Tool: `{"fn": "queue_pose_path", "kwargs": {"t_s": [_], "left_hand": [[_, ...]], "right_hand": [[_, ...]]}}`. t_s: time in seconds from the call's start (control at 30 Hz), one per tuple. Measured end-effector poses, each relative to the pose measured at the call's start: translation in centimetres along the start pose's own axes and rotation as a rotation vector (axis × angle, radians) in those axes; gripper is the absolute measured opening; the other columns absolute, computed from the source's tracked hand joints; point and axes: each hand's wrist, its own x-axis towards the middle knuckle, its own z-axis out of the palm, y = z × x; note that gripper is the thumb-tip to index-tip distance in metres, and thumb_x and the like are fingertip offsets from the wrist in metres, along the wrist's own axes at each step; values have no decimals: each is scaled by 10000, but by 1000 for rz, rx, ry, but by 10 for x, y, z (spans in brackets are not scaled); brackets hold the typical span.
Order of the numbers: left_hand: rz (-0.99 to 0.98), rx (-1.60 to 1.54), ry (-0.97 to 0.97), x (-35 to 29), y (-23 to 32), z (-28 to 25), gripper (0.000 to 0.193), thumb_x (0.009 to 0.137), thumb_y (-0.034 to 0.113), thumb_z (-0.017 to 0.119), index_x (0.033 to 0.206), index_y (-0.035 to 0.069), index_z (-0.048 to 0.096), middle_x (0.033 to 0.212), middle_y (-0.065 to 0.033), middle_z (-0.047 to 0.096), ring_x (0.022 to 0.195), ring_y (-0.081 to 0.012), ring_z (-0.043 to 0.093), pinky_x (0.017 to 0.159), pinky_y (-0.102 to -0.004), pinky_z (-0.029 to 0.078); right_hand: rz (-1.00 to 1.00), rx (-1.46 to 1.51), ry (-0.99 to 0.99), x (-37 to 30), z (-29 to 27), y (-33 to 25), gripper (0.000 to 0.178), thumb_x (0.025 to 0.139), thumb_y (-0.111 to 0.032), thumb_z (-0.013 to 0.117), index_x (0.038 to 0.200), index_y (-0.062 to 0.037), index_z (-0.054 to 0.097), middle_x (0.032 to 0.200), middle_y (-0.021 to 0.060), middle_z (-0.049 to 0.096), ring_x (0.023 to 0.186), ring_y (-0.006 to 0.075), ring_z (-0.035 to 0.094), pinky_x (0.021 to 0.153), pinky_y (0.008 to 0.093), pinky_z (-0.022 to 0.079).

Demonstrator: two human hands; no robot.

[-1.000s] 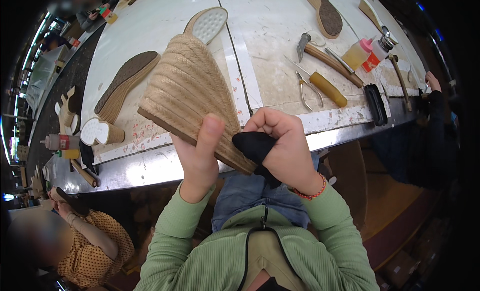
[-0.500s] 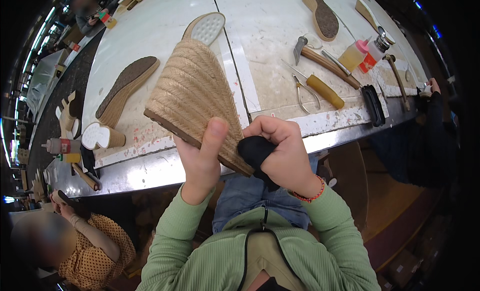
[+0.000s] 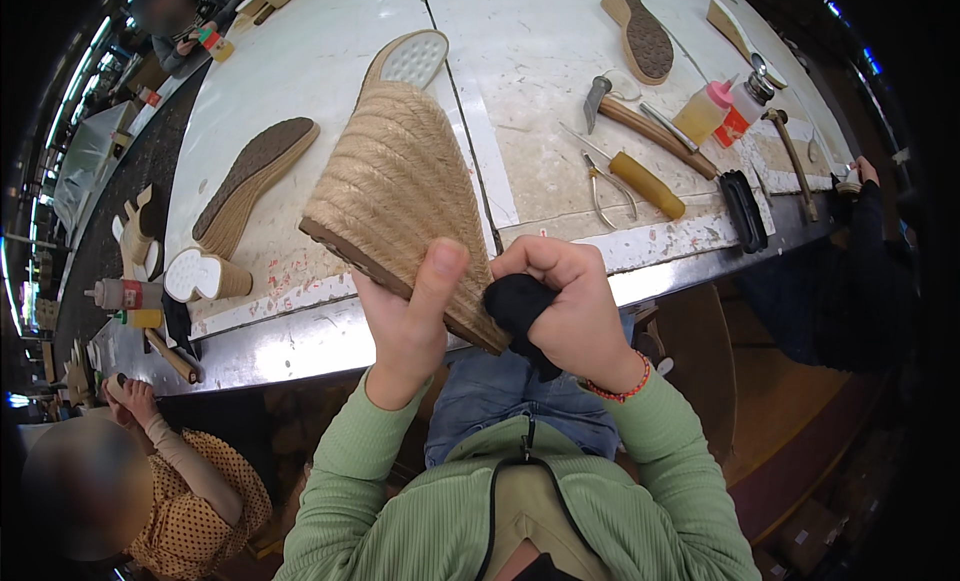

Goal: The person uses a metal awl to puncture and align the woven sole of a wedge sandal, then wipes the sole with a black cloth. They continue to puncture and adjust the sole with the awl throughout the clip.

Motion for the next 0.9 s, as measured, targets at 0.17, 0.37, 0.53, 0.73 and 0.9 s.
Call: {"fn": "queue_pose_path", "kwargs": {"t_s": [0.17, 0.37, 0.53, 0.73, 0.9], "left_hand": [[-15, 44, -26, -2, 3, -1, 583, 914, 253, 633, 1358, -48, 406, 1302, -121, 499, 1169, -203, 490, 1037, -356, 357], [2, 18, 29, -1, -3, -1, 577, 921, 260, 625, 1359, -46, 407, 1303, -121, 498, 1173, -201, 487, 1039, -358, 356], [-2, 37, 9, -2, -1, -3, 580, 927, 268, 615, 1365, -49, 404, 1309, -123, 501, 1179, -203, 491, 1037, -360, 363], [-65, -48, 16, 5, -2, -3, 612, 946, 318, 566, 1394, -61, 391, 1339, -151, 511, 1204, -217, 500, 1030, -347, 385], [-38, 7, -5, 7, -5, -5, 621, 965, 367, 512, 1400, -61, 397, 1372, -168, 498, 1231, -214, 492, 1031, -346, 390]], "right_hand": [[147, 80, -7, 1, -5, -11, 61, 796, 38, 662, 856, 48, 657, 712, -12, 622, 689, 17, 535, 599, 204, 449], [24, 46, -2, 0, 1, 2, 93, 842, 42, 657, 932, 30, 635, 805, -18, 629, 719, 23, 562, 640, 192, 458], [26, -34, -21, -3, -3, -4, 117, 842, 54, 631, 956, 35, 648, 803, -9, 637, 719, 27, 567, 636, 190, 455], [126, 128, 30, -4, -12, -11, 76, 836, 10, 662, 908, 21, 685, 772, 11, 671, 702, 39, 594, 623, 205, 476], [-7, 9, 16, 2, 6, -1, 64, 862, 30, 642, 924, 18, 651, 762, -11, 644, 678, 20, 565, 594, 179, 435]]}}
